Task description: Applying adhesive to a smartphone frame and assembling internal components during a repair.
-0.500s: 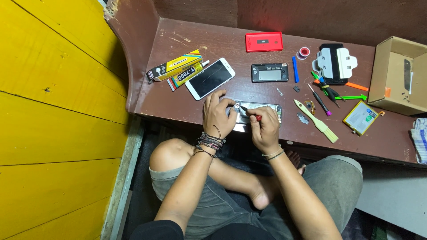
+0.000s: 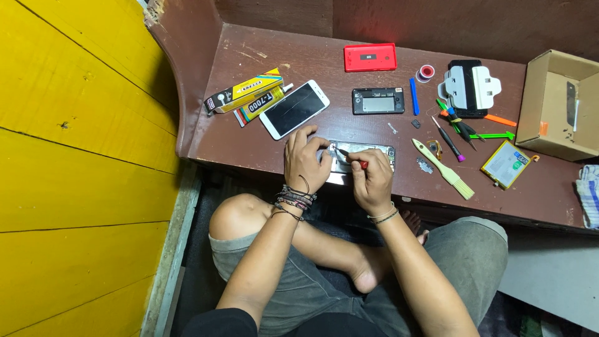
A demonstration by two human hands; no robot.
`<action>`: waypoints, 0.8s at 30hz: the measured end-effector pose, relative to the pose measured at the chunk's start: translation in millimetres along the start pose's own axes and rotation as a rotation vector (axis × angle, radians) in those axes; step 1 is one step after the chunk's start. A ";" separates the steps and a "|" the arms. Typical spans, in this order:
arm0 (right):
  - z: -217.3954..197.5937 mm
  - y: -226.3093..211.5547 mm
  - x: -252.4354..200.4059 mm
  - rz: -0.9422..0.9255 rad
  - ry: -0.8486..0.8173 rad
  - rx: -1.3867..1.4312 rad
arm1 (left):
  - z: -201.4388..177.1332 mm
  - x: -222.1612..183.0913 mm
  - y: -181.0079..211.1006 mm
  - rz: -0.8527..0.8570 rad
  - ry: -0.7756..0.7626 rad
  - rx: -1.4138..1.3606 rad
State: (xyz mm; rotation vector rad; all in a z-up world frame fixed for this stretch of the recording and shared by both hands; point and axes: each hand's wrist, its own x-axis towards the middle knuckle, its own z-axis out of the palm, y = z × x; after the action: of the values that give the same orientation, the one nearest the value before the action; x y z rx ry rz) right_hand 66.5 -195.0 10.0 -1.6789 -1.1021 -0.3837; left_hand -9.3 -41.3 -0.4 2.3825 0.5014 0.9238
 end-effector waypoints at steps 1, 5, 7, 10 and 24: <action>0.3 0.4 -0.1 0.000 0.000 0.000 | -0.2 0.1 -0.3 0.000 0.000 0.000; 0.1 -0.2 0.8 0.000 -0.001 0.000 | 0.0 0.0 -0.9 0.000 -0.001 -0.003; 0.0 -1.3 1.4 0.000 -0.002 0.001 | -0.2 0.0 -0.8 0.000 -0.001 -0.001; 0.1 -2.0 1.4 -0.003 -0.001 0.006 | -0.8 0.0 -0.3 0.000 0.000 -0.003; 0.8 0.0 -0.5 0.013 0.034 0.018 | -0.9 0.3 -0.8 -0.002 -0.008 -0.011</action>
State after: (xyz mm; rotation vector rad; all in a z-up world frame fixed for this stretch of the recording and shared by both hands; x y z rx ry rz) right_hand 66.1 -194.6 9.3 -1.6569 -1.0669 -0.3913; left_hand -9.9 -40.2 -0.1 2.3746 0.4940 0.9131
